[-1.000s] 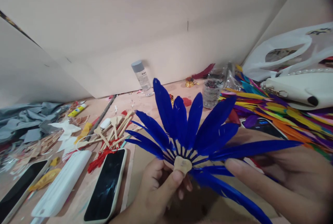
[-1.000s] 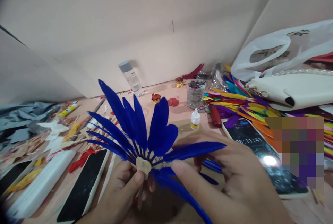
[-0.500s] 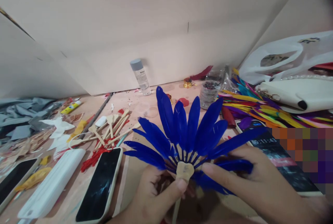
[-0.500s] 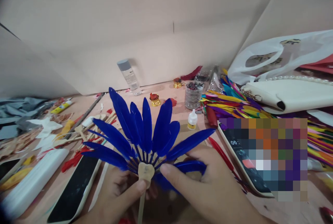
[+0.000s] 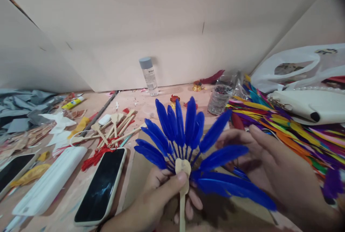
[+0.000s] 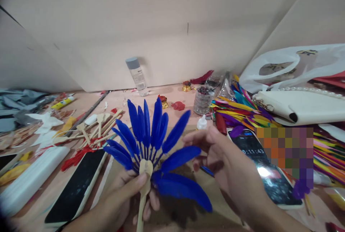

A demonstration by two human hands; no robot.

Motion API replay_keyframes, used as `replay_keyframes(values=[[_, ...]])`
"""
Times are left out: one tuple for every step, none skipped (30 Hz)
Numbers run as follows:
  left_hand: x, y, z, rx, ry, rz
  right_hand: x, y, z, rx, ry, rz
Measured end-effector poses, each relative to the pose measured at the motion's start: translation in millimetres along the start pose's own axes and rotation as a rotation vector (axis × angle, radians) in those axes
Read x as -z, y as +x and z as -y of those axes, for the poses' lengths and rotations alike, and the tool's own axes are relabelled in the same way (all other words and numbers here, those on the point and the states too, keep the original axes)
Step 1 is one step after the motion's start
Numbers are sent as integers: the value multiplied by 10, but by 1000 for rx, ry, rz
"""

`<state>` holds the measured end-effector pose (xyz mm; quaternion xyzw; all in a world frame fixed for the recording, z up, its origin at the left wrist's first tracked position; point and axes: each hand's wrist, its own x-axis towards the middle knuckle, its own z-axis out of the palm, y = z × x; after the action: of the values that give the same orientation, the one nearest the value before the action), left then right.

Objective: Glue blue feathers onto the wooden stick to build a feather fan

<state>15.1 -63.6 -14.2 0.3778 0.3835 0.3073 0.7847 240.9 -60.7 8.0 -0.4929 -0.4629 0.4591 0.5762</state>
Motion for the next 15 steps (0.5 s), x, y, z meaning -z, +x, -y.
replay_keyframes(values=[[1,5,-4,15,-45,0,16,47,-8,-80,78,-17],[2,10,-3,22,-73,3,31,83,-19,-155,139,-27],[3,16,5,17,-82,9,45,105,-31,-203,181,-23],[3,22,20,5,-72,15,59,114,-41,-211,201,-6],[4,30,41,-13,-53,18,72,109,-45,-206,211,45],[5,38,67,-34,-33,17,84,94,-44,-188,223,119],[6,46,96,-57,-12,9,96,74,-38,-169,236,202],[6,53,125,-80,1,-3,105,51,-29,-161,244,275],[5,59,152,-94,7,-12,112,29,-21,-171,251,322],[4,62,175,-95,6,-18,114,10,-17,-196,258,338],[3,63,190,-89,-3,-27,109,-6,-17,-227,273,335],[1,61,198,-75,-12,-36,96,-20,-24,-251,301,320],[-2,56,198,-58,-22,-48,72,-33,-36,-277,335,325],[-5,49,190,-46,-28,-60,39,-47,-54,-298,376,356],[-10,41,176,-41,-28,-71,-3,-63,-75,-319,420,410]])
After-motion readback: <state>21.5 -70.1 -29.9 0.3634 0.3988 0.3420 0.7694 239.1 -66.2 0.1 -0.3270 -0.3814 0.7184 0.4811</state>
